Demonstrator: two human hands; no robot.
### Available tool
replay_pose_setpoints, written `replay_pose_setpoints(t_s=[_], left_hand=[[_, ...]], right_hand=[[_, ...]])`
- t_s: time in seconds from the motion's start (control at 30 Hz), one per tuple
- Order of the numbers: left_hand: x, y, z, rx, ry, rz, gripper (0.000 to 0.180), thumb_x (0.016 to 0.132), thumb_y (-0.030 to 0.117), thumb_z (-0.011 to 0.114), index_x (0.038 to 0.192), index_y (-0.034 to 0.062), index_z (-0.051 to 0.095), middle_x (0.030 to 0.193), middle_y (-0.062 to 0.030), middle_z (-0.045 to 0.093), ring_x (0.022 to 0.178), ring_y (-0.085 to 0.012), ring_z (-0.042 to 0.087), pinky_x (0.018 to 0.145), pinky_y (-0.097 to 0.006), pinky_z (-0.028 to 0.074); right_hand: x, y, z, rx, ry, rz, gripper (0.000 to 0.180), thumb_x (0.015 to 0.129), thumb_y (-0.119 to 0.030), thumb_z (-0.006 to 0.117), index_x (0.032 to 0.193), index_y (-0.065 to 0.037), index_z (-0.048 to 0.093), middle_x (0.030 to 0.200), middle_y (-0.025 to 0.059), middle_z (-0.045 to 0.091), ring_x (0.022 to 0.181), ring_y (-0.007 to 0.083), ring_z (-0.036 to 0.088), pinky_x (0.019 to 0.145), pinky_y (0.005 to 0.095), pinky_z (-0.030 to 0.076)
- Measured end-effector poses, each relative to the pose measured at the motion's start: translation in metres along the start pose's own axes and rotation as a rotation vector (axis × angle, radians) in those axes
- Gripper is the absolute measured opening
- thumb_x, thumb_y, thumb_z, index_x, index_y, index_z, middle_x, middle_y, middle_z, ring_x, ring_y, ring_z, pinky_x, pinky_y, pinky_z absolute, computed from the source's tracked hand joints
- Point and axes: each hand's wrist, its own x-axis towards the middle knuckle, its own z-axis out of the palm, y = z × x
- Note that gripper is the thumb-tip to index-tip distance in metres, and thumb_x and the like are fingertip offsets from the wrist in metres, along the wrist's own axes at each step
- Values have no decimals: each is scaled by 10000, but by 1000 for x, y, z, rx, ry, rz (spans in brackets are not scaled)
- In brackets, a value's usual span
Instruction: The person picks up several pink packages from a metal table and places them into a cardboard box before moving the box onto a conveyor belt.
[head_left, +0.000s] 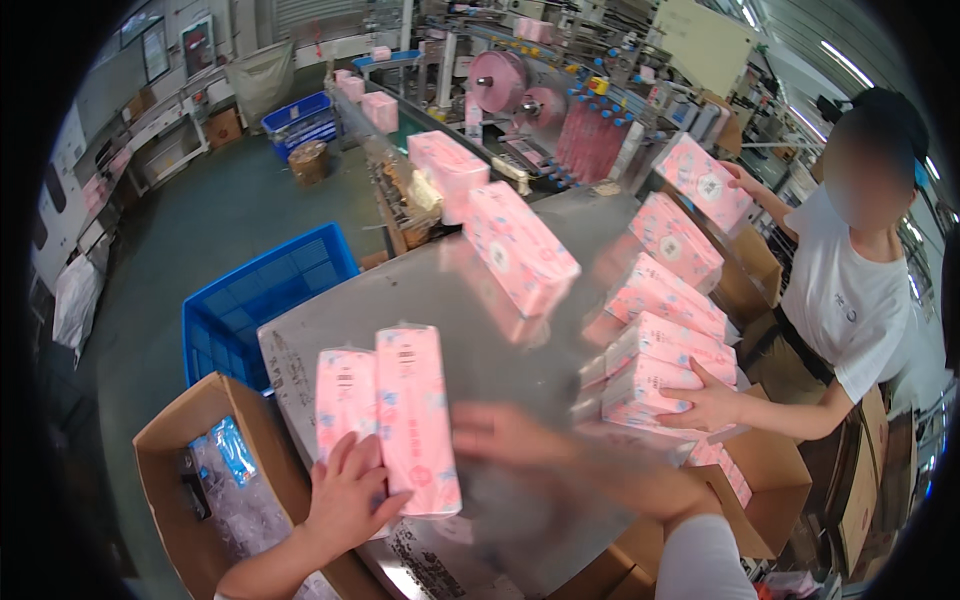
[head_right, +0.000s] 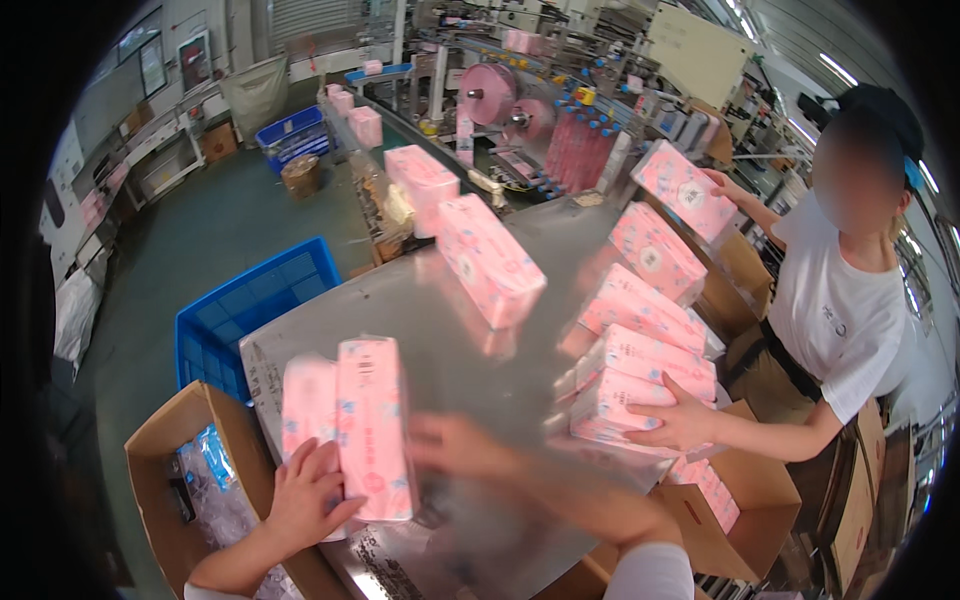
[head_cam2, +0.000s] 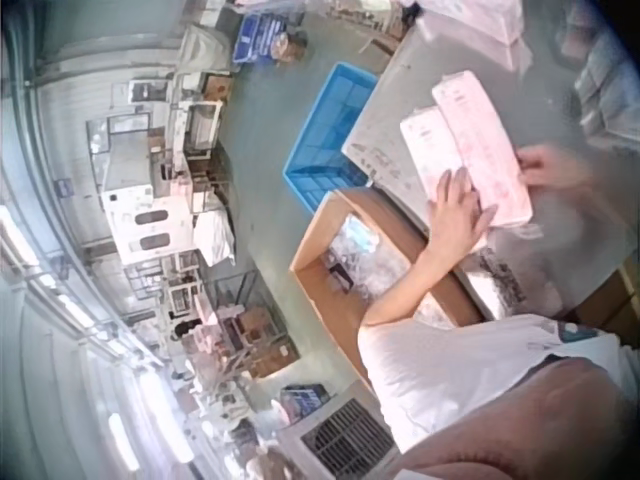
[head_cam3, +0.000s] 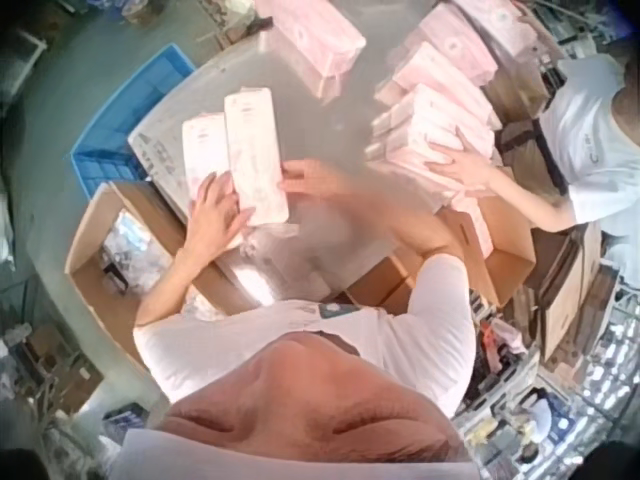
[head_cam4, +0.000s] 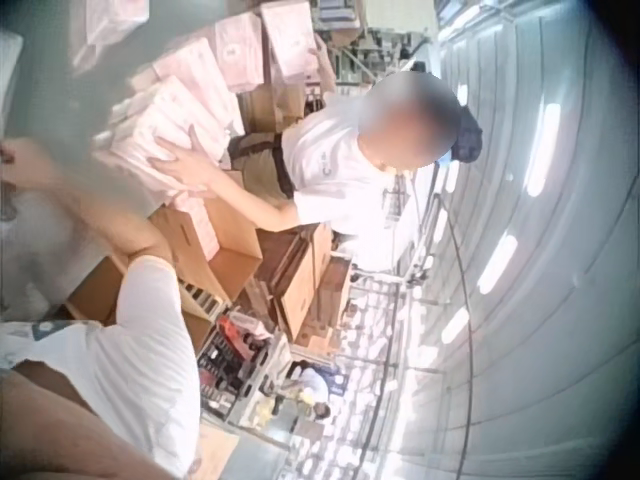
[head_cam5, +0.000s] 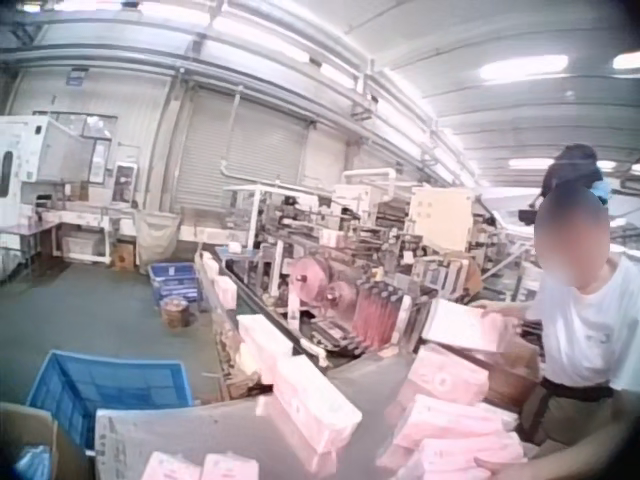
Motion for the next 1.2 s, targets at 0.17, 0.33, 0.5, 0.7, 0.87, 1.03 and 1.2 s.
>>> replay_pose_setpoints(t_s=[0.17,0.33,0.5,0.7,0.87,1.03,1.2], left_hand=[[-18,2,4,90,70,-149,666,741,495,642,1185,18,511,1341,-175,400,1264,-352,341,846,-572,328],[-6,-5,10,86,68,-182,790,745,538,618,1267,-27,437,1367,-184,378,1282,-348,326,849,-591,333],[3,-12,13,115,42,-183,779,741,536,617,1288,12,433,1397,-188,343,1300,-376,298,857,-615,316],[5,-11,9,112,58,-107,775,725,523,641,1288,28,446,1387,-183,362,1293,-371,313,841,-601,327],[9,-17,10,108,64,-94,780,715,517,649,1291,32,445,1388,-179,363,1299,-365,307,828,-603,335],[5,-18,13,97,66,-128,790,705,519,652,1289,31,445,1392,-180,354,1302,-369,299,853,-629,314],[5,-20,2,-135,71,-156,758,756,363,669,1355,25,351,1404,-179,334,1302,-343,311,933,-556,328]], right_hand=[[102,-18,-170,-1079,723,242,893,696,-360,656,1425,-83,222,1403,174,327,1297,336,322,1039,449,298],[67,8,-135,-928,386,345,975,677,-424,684,1413,-55,162,1302,257,393,1182,380,448,938,444,412],[25,-32,-15,-737,26,-36,745,772,-414,631,1322,-2,344,1273,255,460,1139,404,483,974,420,377],[142,-26,-156,-1434,772,190,895,690,-408,636,1427,-123,216,1340,214,398,1120,380,507,921,421,419],[119,1,-153,-960,519,454,1014,675,-460,654,1453,-122,99,1275,281,431,1141,403,486,922,447,416],[-14,10,-65,-973,283,266,1057,687,-490,681,1449,-91,66,1214,303,463,1033,436,536,872,443,449],[-64,-65,-55,-729,9,597,743,775,-370,651,1363,-45,332,1115,251,552,960,404,571,820,431,466]])
